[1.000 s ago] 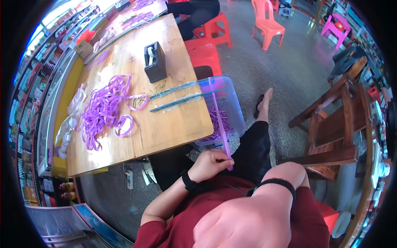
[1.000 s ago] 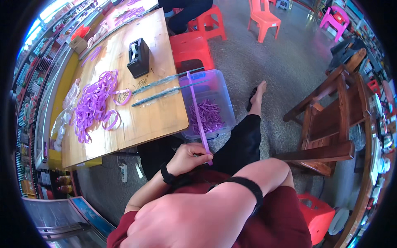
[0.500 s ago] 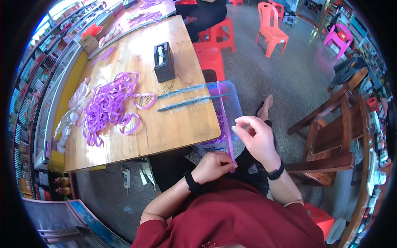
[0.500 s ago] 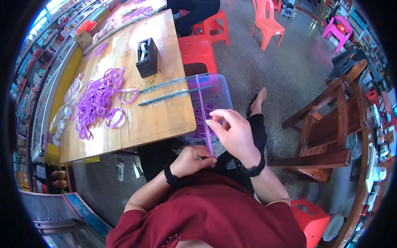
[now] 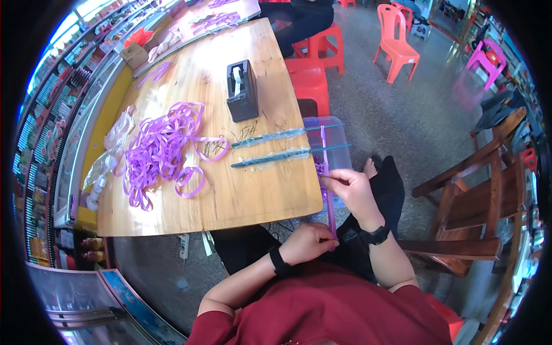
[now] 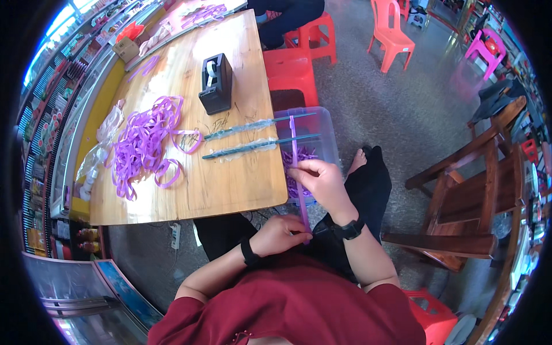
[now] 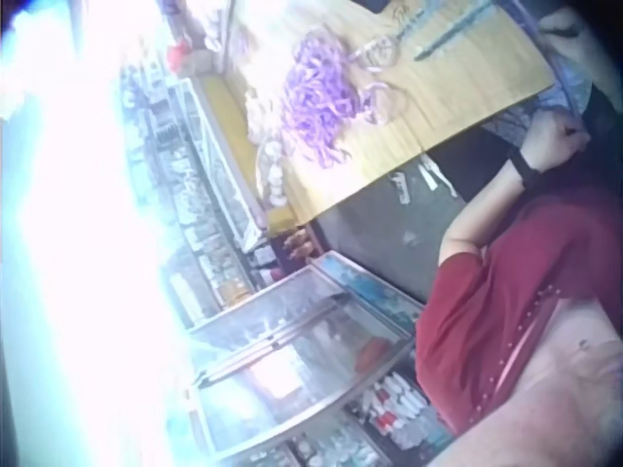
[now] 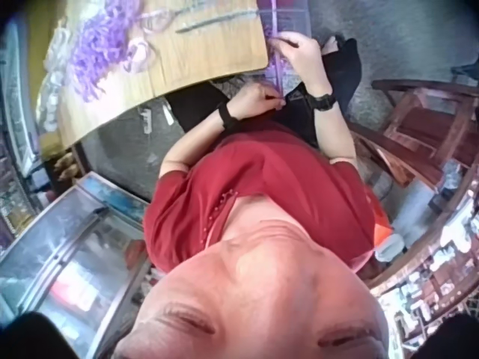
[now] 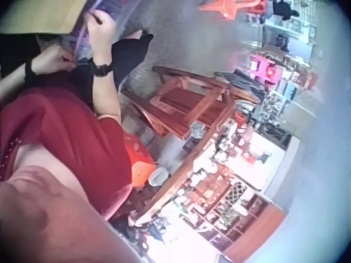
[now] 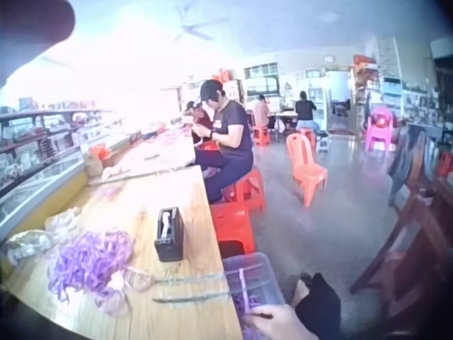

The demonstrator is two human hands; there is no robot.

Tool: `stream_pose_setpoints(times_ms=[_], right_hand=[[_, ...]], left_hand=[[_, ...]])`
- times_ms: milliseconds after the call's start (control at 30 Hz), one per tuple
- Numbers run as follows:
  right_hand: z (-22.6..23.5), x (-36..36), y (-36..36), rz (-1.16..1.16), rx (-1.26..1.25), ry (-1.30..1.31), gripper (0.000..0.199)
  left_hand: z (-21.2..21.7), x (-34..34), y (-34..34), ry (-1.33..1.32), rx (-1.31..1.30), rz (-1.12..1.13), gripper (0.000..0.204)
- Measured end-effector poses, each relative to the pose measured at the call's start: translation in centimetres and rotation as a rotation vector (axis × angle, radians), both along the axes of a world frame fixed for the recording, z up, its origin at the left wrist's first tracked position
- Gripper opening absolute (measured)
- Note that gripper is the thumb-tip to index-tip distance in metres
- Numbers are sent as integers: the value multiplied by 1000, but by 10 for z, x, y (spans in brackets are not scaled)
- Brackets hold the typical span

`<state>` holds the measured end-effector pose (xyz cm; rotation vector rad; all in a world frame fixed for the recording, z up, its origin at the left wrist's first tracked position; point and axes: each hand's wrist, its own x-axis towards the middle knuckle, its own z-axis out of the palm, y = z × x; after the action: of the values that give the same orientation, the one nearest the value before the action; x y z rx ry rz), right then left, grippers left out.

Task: Manually sorting and organizing purple plastic strips into a clear plastic container on a workbench.

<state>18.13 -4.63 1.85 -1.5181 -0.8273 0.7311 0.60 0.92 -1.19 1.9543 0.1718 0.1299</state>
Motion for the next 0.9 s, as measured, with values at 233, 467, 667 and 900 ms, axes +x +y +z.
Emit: stream_pose_setpoints(times_ms=[233,467,667,900], right_hand=[[3,20,35,-59,147,220,17],[-6,29,48,-43,228,469,20],[-7,30,49,-82,157,414,21],[-6,28,46,-73,137,275,22]], left_hand=[[-9,5,7,-39,-28,-33,11],[-17,-2,15,56,-207,-87,7],[-13,-3,17,10,-244,-111,12],[-15,-6,10,6,-217,-216,12]])
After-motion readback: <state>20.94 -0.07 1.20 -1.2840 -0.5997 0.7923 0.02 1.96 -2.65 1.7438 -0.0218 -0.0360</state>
